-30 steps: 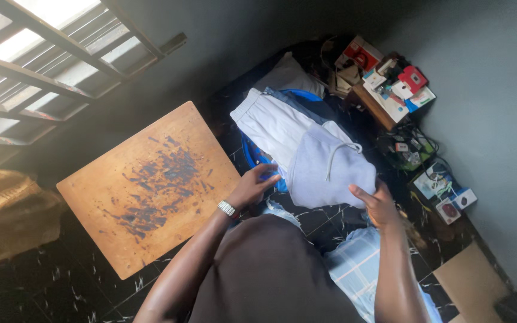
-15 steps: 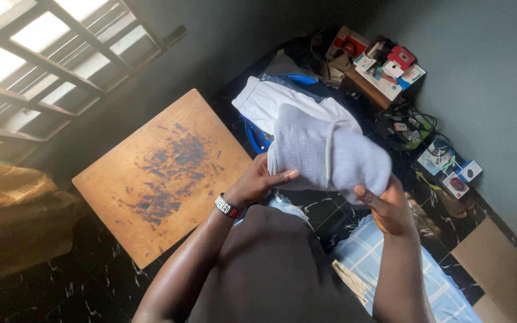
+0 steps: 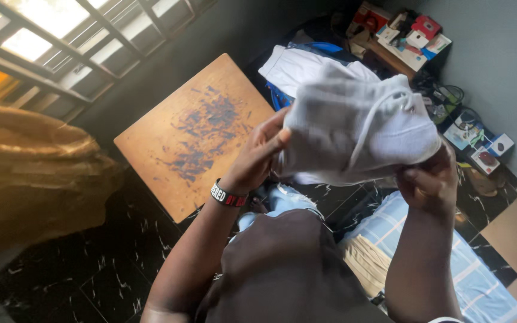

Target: The person folds several items of clothing one by one on a small wooden table. They handle a light gray t-shirt, a white t-shirt, blue and white striped underwear, blue denim jeans, a teal t-shirt, and black shorts, folding each and placing it on the table.

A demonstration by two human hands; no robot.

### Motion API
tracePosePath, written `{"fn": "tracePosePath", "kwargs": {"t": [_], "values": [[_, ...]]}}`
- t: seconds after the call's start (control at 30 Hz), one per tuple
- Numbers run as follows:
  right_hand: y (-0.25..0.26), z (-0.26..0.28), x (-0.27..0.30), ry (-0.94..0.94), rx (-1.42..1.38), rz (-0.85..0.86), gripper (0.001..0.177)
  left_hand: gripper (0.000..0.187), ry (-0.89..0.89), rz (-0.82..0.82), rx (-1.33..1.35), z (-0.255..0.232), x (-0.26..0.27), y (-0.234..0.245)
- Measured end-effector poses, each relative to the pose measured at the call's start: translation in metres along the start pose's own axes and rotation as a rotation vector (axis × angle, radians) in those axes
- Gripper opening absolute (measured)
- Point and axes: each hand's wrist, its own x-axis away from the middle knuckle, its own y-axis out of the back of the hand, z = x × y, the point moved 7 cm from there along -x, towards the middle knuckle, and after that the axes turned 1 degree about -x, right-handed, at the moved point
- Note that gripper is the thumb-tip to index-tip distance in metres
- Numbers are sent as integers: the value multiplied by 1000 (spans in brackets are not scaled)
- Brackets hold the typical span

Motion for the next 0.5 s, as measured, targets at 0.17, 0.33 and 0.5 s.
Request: {"fn": "tracePosePath", "kwargs": {"t": [0.17, 0.33, 0.5], "values": [[6, -26, 9, -115, 479, -213, 59, 72, 35, -10, -1, 18, 29, -16], [-32, -36, 40, 18, 980, -425, 59, 67, -60, -113, 129, 54, 30, -38], [-98, -22, 67, 281, 1111, -173, 74, 69, -128, -162, 84, 81, 23, -64]]}}
